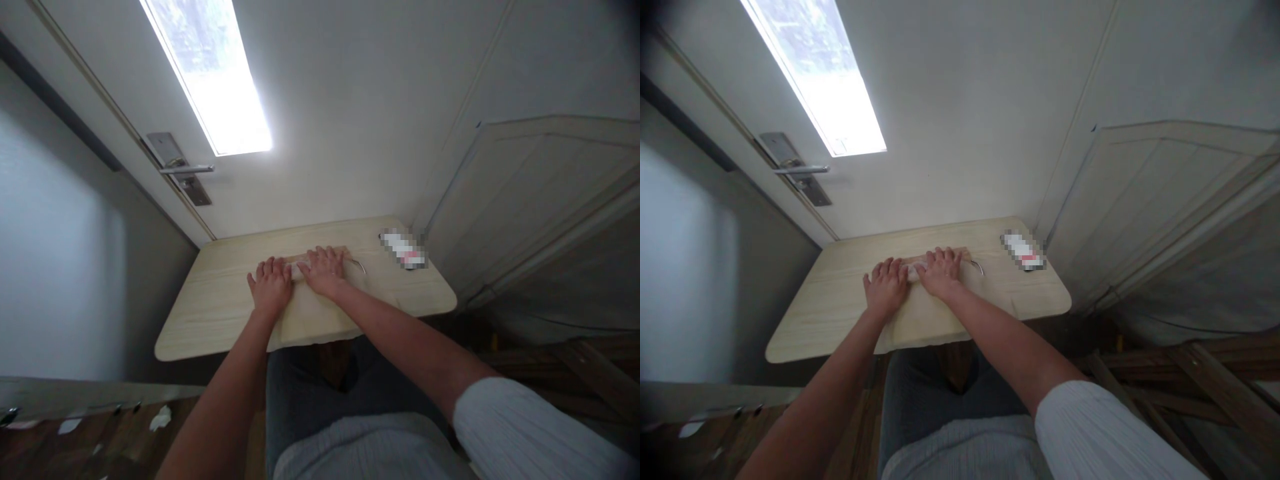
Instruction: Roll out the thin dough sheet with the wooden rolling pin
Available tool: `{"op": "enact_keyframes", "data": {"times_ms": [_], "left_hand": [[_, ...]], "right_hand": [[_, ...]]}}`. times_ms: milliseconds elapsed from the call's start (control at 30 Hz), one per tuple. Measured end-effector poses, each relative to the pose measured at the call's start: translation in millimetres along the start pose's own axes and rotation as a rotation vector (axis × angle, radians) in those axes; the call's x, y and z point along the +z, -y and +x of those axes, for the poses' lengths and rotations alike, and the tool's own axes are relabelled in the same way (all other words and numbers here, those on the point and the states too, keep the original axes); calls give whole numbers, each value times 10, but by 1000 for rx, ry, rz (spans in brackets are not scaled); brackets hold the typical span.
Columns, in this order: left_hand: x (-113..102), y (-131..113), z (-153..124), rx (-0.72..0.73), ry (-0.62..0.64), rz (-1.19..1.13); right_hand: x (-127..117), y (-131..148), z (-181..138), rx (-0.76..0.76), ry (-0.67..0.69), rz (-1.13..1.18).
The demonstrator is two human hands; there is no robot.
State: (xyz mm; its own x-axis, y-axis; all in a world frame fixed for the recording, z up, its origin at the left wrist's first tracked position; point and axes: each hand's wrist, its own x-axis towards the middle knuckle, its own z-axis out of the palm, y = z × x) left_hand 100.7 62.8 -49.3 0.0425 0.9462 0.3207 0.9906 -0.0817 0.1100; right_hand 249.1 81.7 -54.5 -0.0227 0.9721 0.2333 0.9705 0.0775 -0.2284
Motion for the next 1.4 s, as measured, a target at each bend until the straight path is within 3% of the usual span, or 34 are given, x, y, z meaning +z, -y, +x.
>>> {"op": "enact_keyframes", "data": {"times_ms": [200,500,1000,1400], "left_hand": [[74,29,246,-2,24,0],[82,68,535,-12,162,-3],[170,144,759,9,228,-20],[229,205,953,7,353,-40]], "right_hand": [[28,12,201,-28,-51,-12],[61,13,462,-15,9,5],[86,-8,682,-24,72,36],[94,-27,867,-28,230,46]]}}
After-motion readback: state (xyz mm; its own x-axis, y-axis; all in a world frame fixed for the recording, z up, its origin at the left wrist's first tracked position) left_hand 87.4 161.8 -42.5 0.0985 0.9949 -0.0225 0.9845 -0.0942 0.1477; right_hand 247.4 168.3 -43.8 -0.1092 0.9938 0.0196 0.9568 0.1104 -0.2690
